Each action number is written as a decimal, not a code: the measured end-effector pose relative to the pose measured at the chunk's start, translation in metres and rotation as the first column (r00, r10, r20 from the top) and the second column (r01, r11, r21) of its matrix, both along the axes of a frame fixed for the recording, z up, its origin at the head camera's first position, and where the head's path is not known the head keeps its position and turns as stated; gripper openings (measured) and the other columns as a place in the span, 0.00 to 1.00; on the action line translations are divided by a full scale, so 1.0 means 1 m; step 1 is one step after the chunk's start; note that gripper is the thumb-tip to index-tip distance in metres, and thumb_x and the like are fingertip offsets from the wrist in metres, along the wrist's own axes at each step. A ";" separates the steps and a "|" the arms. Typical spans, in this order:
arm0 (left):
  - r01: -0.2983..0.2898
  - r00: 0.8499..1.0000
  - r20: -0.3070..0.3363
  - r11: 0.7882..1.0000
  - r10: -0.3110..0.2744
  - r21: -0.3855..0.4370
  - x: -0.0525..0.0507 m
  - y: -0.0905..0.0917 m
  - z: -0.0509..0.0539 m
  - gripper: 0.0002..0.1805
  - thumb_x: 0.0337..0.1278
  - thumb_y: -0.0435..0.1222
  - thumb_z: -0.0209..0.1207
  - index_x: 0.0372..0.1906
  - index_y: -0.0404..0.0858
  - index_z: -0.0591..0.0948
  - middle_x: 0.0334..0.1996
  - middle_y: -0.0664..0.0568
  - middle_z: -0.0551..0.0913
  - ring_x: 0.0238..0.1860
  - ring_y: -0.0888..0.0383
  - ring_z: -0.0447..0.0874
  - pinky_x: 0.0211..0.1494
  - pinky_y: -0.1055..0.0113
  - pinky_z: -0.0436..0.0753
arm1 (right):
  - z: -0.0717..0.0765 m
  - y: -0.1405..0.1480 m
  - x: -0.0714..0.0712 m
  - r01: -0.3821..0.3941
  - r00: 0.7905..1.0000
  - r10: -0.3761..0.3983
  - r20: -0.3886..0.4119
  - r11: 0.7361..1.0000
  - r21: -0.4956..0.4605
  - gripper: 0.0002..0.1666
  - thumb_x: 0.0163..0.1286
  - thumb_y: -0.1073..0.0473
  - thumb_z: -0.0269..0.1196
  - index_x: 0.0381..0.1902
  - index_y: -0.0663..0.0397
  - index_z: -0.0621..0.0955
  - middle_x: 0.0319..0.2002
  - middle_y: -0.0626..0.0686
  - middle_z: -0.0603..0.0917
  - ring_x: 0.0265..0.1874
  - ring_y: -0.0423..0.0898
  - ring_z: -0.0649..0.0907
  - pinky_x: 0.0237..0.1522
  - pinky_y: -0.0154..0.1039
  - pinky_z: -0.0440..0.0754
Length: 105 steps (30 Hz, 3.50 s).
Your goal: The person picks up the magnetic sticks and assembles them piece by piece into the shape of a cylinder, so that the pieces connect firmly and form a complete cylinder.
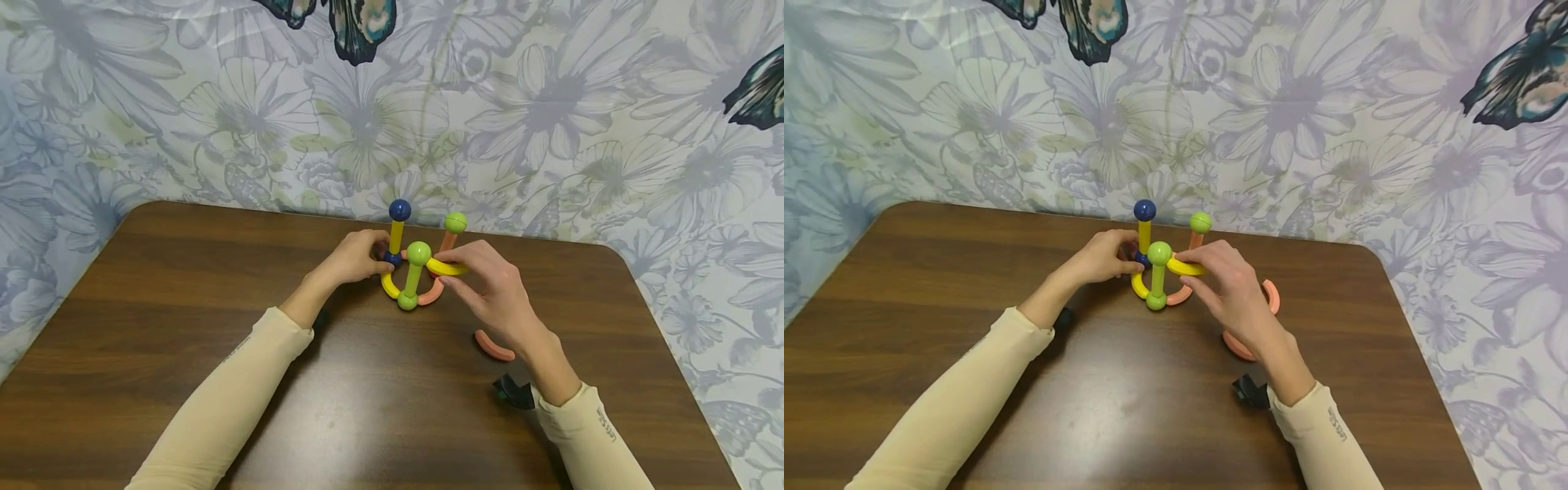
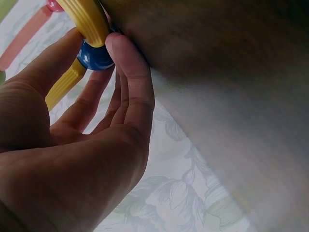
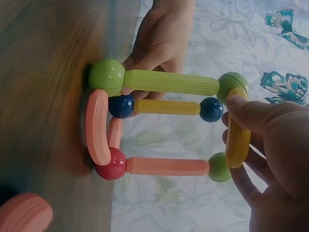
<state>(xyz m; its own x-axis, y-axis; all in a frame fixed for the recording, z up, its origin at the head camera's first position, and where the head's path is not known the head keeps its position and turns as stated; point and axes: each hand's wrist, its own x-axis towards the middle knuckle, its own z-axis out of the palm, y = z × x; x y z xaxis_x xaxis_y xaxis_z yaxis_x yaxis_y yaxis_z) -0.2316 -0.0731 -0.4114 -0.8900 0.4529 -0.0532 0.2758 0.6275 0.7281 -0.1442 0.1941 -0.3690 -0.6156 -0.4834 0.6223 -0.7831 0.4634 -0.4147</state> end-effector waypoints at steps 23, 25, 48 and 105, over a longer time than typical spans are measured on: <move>-0.014 1.000 -0.010 1.000 0.014 -0.011 -0.001 -0.001 0.000 0.21 0.62 0.33 0.73 0.57 0.35 0.83 0.45 0.42 0.88 0.35 0.52 0.86 0.34 0.67 0.86 | 0.003 -0.002 -0.013 0.112 0.967 -0.079 -0.242 0.985 0.128 0.20 0.66 0.70 0.72 0.56 0.58 0.87 0.51 0.56 0.90 0.56 0.59 0.81 0.62 0.52 0.76; -0.013 1.000 -0.012 1.000 0.013 -0.012 -0.001 -0.001 -0.001 0.20 0.62 0.33 0.73 0.57 0.35 0.83 0.44 0.42 0.88 0.34 0.53 0.86 0.34 0.67 0.86 | 0.002 -0.002 -0.014 0.111 0.967 -0.077 -0.242 0.986 0.128 0.21 0.66 0.71 0.72 0.57 0.58 0.87 0.52 0.56 0.90 0.56 0.59 0.81 0.62 0.51 0.76; -0.008 1.000 0.006 1.000 0.008 -0.008 0.000 0.000 -0.002 0.20 0.62 0.32 0.73 0.57 0.36 0.83 0.43 0.43 0.87 0.28 0.56 0.84 0.32 0.67 0.86 | -0.002 -0.003 -0.019 0.040 0.962 -0.003 -0.274 0.991 0.130 0.20 0.68 0.72 0.69 0.58 0.60 0.85 0.54 0.56 0.89 0.59 0.59 0.79 0.65 0.44 0.76; -0.050 0.961 -0.271 0.999 0.050 0.004 0.005 0.009 -0.002 0.09 0.63 0.37 0.73 0.44 0.39 0.90 0.35 0.49 0.91 0.38 0.54 0.89 0.41 0.60 0.84 | 0.007 0.003 -0.011 -0.007 0.967 0.046 -0.252 0.988 0.152 0.25 0.59 0.76 0.76 0.55 0.61 0.86 0.52 0.55 0.89 0.60 0.57 0.82 0.70 0.39 0.74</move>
